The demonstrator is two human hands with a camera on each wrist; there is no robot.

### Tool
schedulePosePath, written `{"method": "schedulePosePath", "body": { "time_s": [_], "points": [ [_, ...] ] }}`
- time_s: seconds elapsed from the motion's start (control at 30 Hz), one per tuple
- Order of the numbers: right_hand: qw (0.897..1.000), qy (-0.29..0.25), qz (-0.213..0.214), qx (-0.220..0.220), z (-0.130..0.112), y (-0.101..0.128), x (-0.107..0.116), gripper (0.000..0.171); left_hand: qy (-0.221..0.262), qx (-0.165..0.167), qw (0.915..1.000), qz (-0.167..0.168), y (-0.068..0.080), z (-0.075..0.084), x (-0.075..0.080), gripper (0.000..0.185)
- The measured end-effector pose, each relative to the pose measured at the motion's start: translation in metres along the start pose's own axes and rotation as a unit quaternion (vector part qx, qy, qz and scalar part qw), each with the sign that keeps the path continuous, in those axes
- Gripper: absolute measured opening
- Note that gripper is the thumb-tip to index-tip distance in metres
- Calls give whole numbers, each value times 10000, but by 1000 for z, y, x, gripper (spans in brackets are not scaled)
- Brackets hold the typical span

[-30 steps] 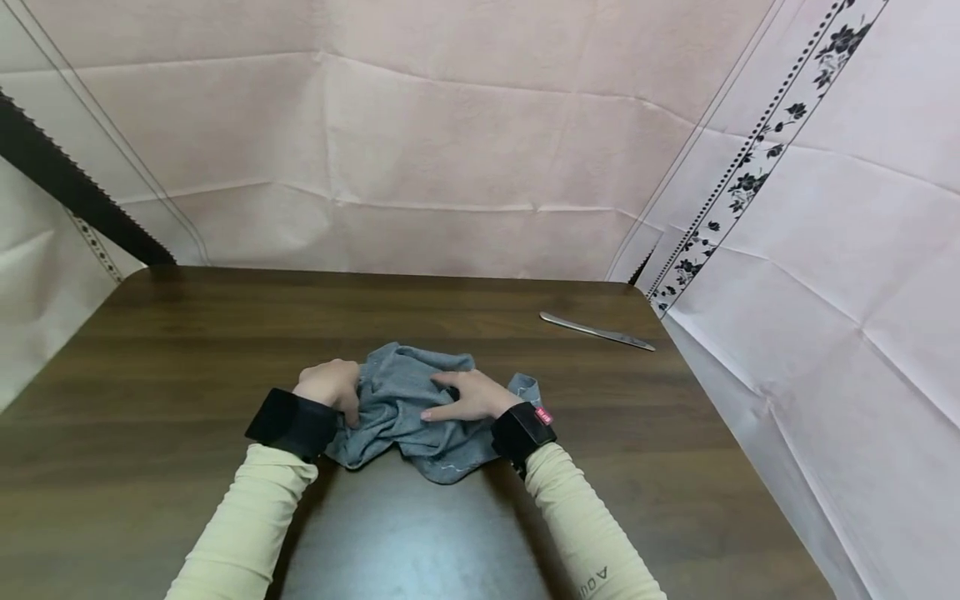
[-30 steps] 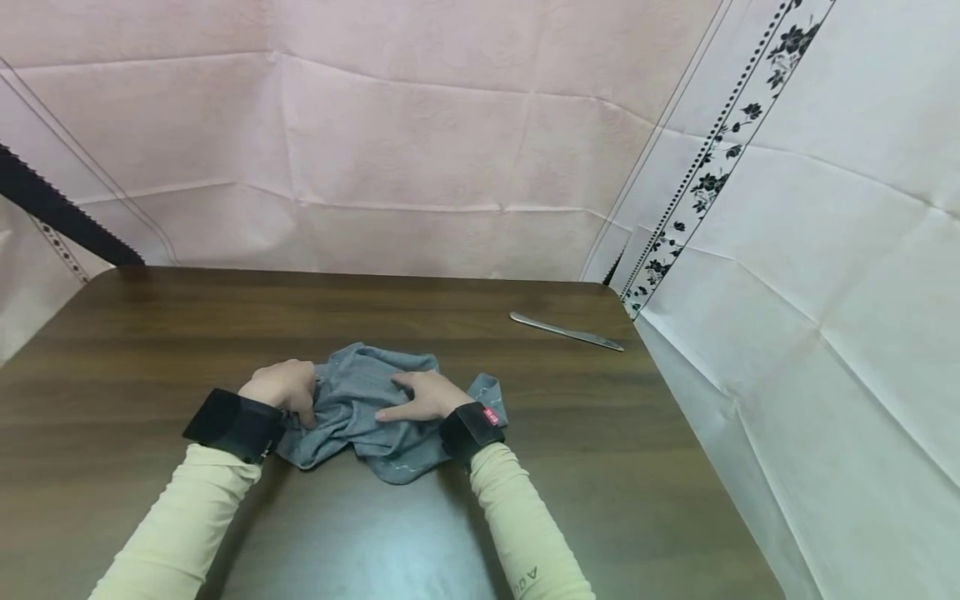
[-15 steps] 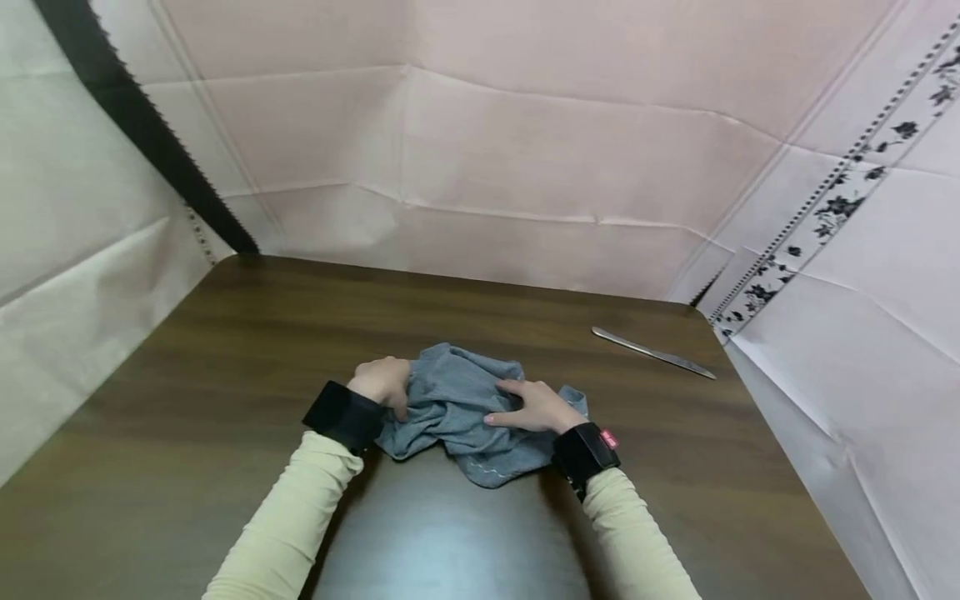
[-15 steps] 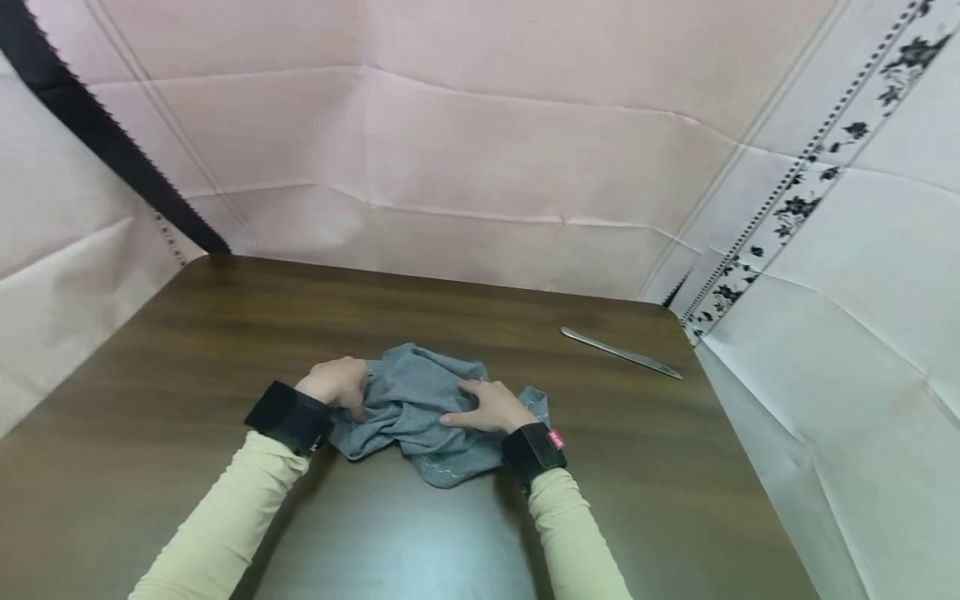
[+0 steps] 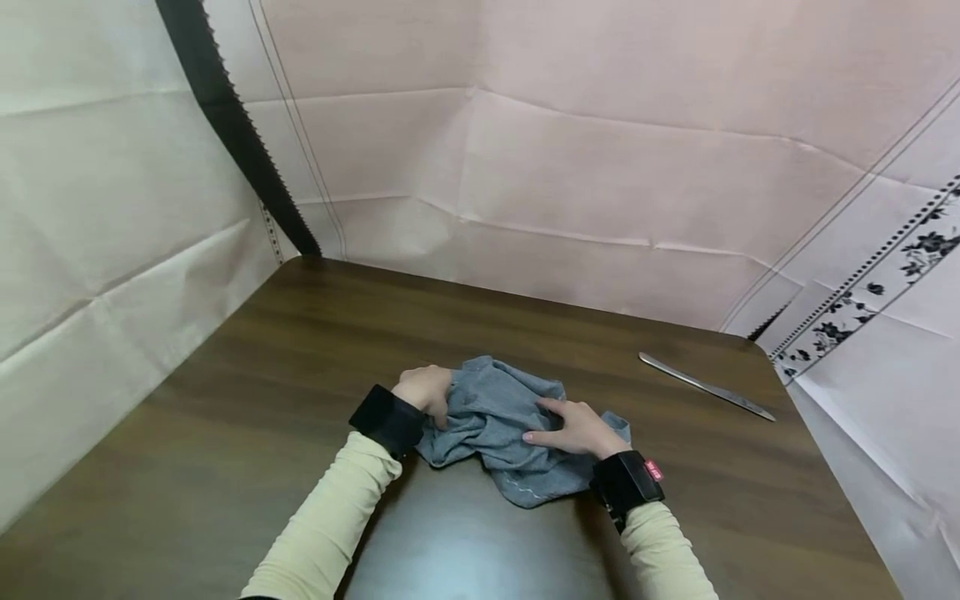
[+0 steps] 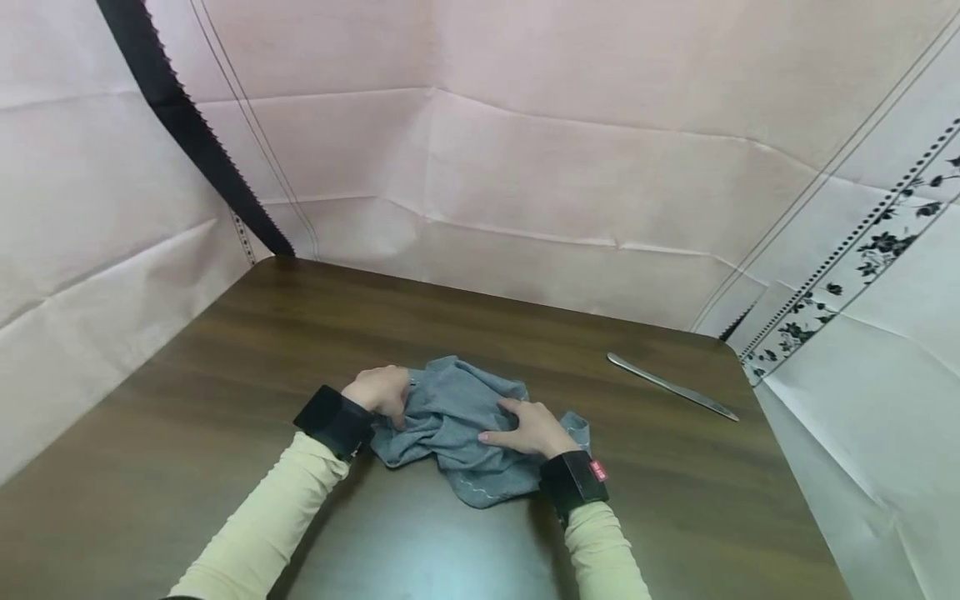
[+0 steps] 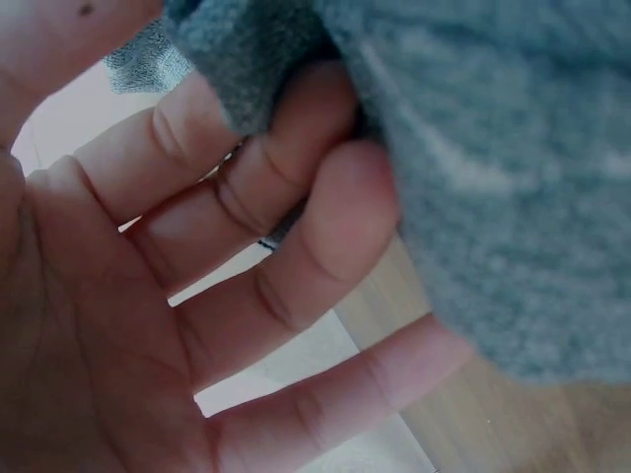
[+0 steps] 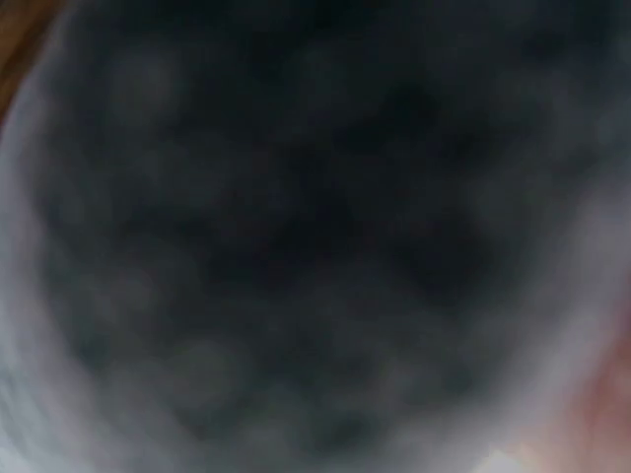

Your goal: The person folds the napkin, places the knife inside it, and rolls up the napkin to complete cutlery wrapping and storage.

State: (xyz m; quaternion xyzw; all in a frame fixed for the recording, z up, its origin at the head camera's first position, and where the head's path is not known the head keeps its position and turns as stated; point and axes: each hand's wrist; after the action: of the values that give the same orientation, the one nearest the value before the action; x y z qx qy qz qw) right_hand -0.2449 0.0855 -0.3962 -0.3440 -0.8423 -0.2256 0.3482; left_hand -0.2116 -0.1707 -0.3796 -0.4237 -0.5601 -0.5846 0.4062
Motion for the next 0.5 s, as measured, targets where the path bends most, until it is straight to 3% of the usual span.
{"method": "schedulePosePath", "body": {
  "time_s": [0.2, 0.4, 0.5],
  "points": [
    [9997, -97, 218, -12, 7, 5, 8, 69, 51, -54, 9999, 140, -6, 9, 6, 23],
    [9994, -295, 143, 124, 8, 5, 1, 71, 110, 54, 9998, 164, 2, 4, -3, 26],
    [9986, -430, 149, 286, 9, 7, 1, 67, 219, -90, 9992, 309, 6, 0, -6, 28]
  ]
}}
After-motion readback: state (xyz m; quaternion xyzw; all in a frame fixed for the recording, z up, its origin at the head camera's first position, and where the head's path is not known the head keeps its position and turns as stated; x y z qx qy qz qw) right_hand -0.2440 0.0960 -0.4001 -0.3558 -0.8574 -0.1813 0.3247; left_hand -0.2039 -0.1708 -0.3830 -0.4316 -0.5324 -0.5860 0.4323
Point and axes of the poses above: each hand's wrist, its own y-axis away from the middle knuckle, its own x-axis out of the back of the hand, z = x × y, and after that the axes turned 12 degrees about -y, right-handed
